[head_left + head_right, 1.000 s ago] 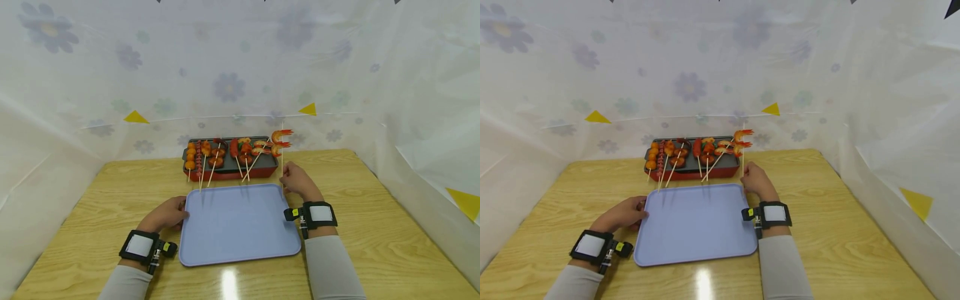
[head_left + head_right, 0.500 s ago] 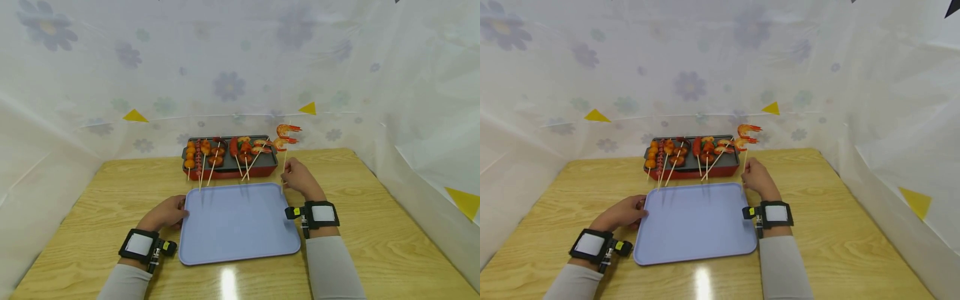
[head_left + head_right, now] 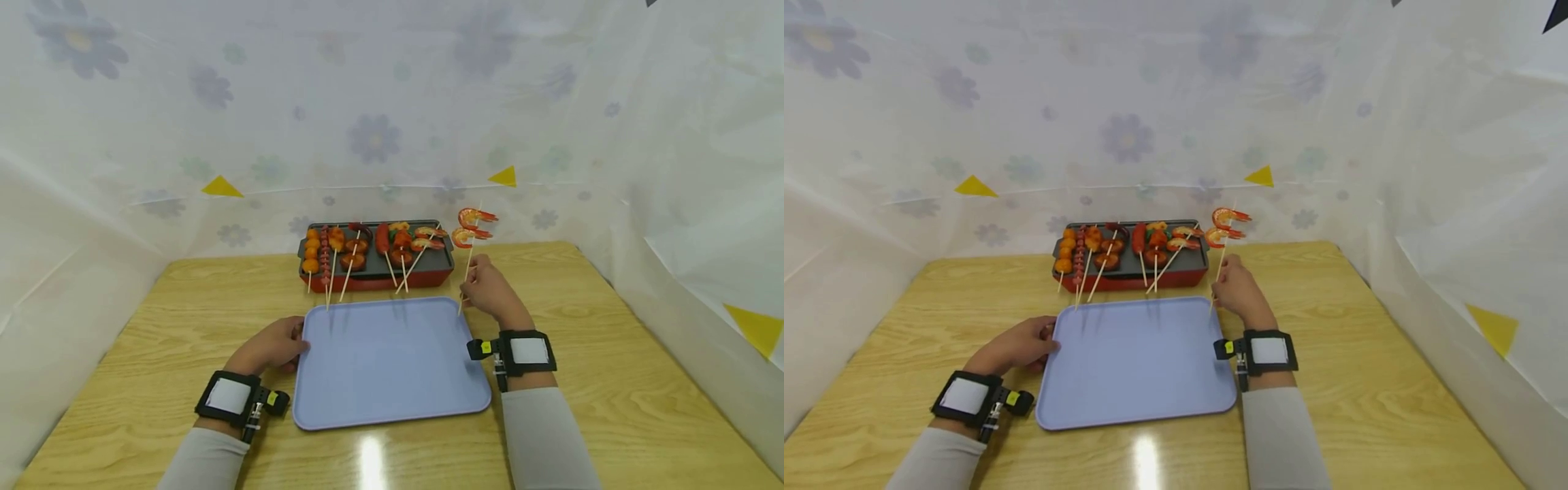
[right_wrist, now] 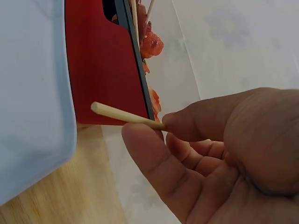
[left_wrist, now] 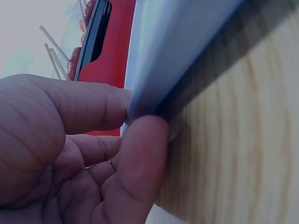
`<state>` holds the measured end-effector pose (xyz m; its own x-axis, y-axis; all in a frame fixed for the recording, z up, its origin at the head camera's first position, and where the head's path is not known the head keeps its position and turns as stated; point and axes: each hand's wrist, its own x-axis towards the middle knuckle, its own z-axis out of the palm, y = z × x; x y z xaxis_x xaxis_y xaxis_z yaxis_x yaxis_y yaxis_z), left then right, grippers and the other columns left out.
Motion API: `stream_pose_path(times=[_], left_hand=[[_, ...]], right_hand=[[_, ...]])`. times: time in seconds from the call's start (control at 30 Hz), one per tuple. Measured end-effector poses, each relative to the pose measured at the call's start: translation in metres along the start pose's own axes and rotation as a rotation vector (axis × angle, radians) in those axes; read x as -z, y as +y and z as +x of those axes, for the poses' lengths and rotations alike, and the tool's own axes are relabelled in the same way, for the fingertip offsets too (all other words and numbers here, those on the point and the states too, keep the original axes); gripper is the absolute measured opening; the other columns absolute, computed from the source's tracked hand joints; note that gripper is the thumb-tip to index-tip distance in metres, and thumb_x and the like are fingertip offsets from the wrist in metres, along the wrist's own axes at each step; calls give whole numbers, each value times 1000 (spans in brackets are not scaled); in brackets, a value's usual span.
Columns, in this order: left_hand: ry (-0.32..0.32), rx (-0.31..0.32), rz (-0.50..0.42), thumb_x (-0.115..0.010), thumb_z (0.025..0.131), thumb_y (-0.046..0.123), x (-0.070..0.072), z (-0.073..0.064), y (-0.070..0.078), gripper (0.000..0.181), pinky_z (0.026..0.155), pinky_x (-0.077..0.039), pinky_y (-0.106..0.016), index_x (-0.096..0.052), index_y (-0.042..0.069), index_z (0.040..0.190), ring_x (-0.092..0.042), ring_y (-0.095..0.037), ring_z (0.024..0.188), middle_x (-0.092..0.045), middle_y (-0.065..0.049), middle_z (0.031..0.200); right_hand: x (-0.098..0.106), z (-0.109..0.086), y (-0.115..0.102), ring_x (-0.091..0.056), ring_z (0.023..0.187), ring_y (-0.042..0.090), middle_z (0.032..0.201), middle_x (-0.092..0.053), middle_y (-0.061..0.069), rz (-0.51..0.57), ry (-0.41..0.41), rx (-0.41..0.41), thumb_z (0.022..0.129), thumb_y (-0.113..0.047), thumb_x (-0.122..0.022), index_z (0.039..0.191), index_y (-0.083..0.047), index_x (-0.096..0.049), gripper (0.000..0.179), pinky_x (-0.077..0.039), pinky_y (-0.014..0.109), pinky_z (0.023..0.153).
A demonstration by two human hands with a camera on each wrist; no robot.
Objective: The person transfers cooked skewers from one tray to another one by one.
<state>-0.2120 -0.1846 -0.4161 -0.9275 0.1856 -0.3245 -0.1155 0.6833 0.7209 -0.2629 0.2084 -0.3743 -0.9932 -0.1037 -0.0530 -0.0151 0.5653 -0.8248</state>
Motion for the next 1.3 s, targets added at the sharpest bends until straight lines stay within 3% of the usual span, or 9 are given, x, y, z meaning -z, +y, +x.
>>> stream_pose_path(times=[0.3,0.57,0.9,1.03,1.2,1.3], left_hand=[[-6,27,32,-54,91,9,0,-2,4,50,53,-49,-32,-38,1,138,-56,-21,64,-51,-11,78],[-7,42,38,-55,90,9,0,-4,6,50,54,-50,-32,-39,1,137,-56,-21,65,-52,-11,79],[-3,13,47,-54,91,10,0,-2,4,47,54,-50,-32,-41,2,135,-56,-21,65,-51,-11,78],[-4,11,48,-54,90,9,1,-4,5,48,54,-50,-32,-40,1,136,-56,-21,65,-51,-11,77],[1,-5,61,-53,89,8,0,-5,7,37,52,-48,-32,-46,2,125,-55,-21,61,-49,-10,73],[3,-13,66,-53,89,7,0,-5,8,31,51,-47,-32,-47,2,119,-54,-21,59,-48,-9,71]], right_hand=[[2,-10,-6,-62,74,25,96,-46,17,-71,-41,-4,92,-5,-47,134,1,-23,49,-55,47,71],[4,-21,-11,-60,66,23,90,-49,16,-155,-68,9,90,-6,-49,128,1,-28,44,-49,36,57],[5,-40,-18,-58,63,25,80,-48,14,-161,-142,14,91,-5,-46,114,-2,-31,28,-46,36,57],[3,-47,-18,-55,60,25,75,-49,13,-196,-135,11,91,-6,-44,105,-2,-32,19,-41,34,53],[0,-54,-20,-58,60,25,69,-52,13,-230,-104,7,91,-10,-44,91,-4,-32,13,-41,34,51],[0,-56,-22,-59,60,25,69,-54,14,-228,-100,7,91,-10,-44,90,-5,-32,13,-43,34,51]])
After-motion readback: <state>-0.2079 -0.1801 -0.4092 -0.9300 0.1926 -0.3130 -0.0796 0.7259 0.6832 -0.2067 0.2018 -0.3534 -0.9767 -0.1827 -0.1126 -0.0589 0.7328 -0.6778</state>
